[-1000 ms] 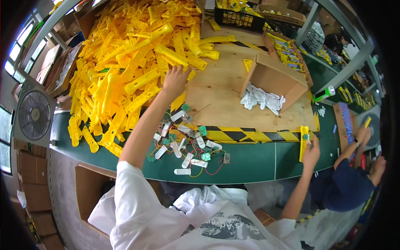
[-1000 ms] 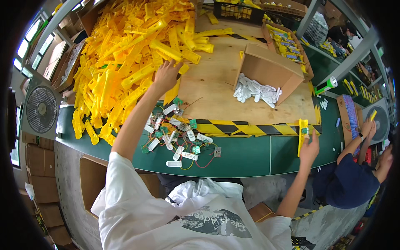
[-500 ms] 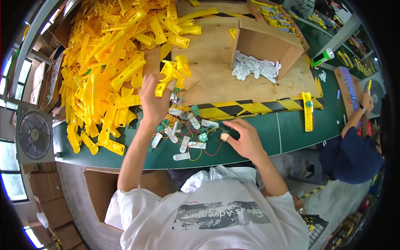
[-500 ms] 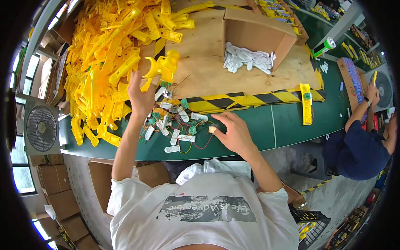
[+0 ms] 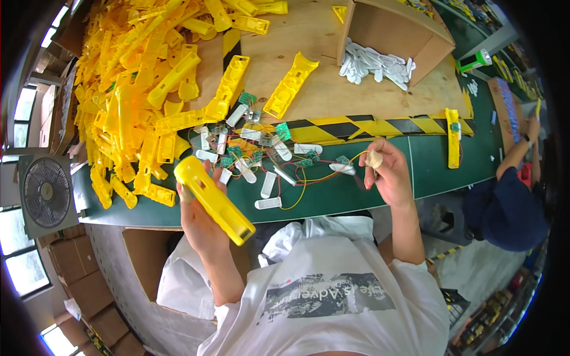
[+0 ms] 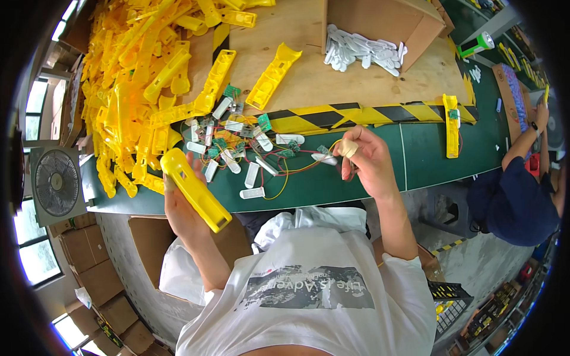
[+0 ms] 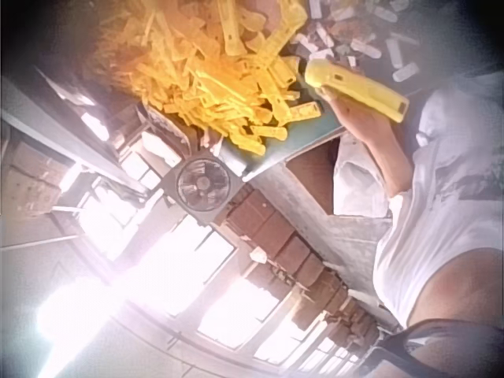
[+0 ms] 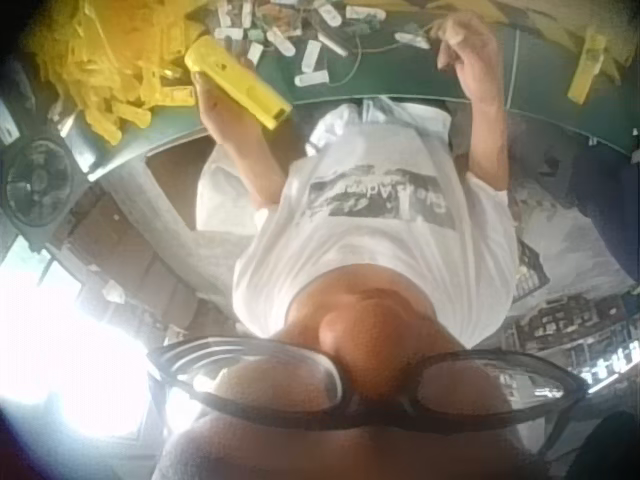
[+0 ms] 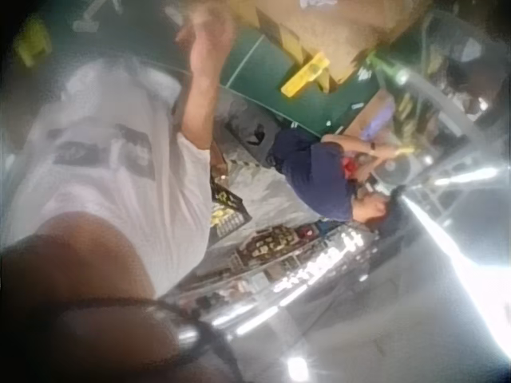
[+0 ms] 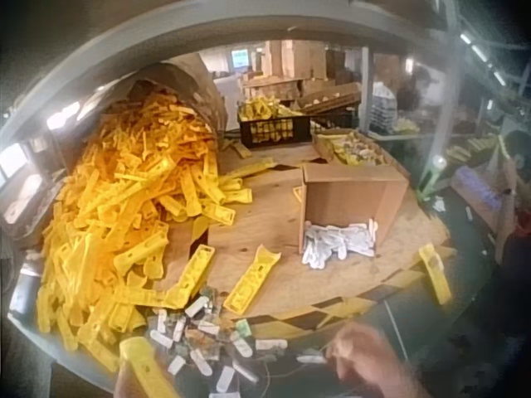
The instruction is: The person assembles flashlights by picking up circuit board components and inserting them into plastic flashlight casings by hand.
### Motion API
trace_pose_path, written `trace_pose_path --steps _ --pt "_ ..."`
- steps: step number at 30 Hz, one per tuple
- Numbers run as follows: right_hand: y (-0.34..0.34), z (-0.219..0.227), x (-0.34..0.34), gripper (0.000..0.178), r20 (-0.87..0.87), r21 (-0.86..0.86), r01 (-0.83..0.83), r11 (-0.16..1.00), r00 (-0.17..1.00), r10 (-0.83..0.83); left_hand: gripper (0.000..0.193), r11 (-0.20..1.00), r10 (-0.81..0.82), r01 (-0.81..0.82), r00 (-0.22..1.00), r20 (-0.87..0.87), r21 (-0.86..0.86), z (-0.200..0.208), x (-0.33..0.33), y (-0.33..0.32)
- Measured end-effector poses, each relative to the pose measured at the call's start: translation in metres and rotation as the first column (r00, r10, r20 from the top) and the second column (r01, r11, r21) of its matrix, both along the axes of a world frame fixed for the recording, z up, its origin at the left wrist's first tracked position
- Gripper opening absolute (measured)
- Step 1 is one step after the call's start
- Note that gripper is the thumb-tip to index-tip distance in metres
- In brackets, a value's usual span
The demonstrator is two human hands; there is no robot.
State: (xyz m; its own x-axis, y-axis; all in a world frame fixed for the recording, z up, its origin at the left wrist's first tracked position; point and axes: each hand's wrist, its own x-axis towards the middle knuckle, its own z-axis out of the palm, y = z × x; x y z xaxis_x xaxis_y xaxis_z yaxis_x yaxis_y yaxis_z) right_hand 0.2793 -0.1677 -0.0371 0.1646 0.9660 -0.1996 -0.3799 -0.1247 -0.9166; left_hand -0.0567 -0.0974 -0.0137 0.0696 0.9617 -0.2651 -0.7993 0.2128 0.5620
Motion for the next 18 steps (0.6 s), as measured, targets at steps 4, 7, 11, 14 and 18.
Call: trace_pose_path --steps 4,7,11,14,18 --pt "-0.005 0.010 0.040 0.015 -0.084 0.225 0.056 0.973 0.996 -0.038 0.041 0.926 -0.370 0.337 0.900 -0.229 -0.169 0.007 0.029 -0.062" --pt "-0.007 -0.008 0.063 0.011 0.697 0.094 0.182 0.979 0.690 -0.195 0.058 0.782 -0.621 0.591 0.765 -0.169 -0.199 -0.017 0.046 -0.109" --pt "-0.023 0.011 0.075 0.013 0.877 0.026 0.293 0.956 0.452 -0.162 0.066 0.440 -0.896 0.874 0.442 -0.037 -0.209 -0.049 0.055 -0.135" --pt "-0.023 0.029 0.070 0.018 0.514 0.001 0.181 0.984 0.844 -0.156 0.058 0.210 -0.972 0.960 0.184 -0.149 -0.185 -0.060 0.053 -0.137" --pt "-0.004 0.043 0.070 0.016 0.491 0.089 0.124 0.988 0.858 -0.152 0.052 0.173 -0.969 0.949 0.116 -0.219 -0.263 -0.064 0.051 -0.143"
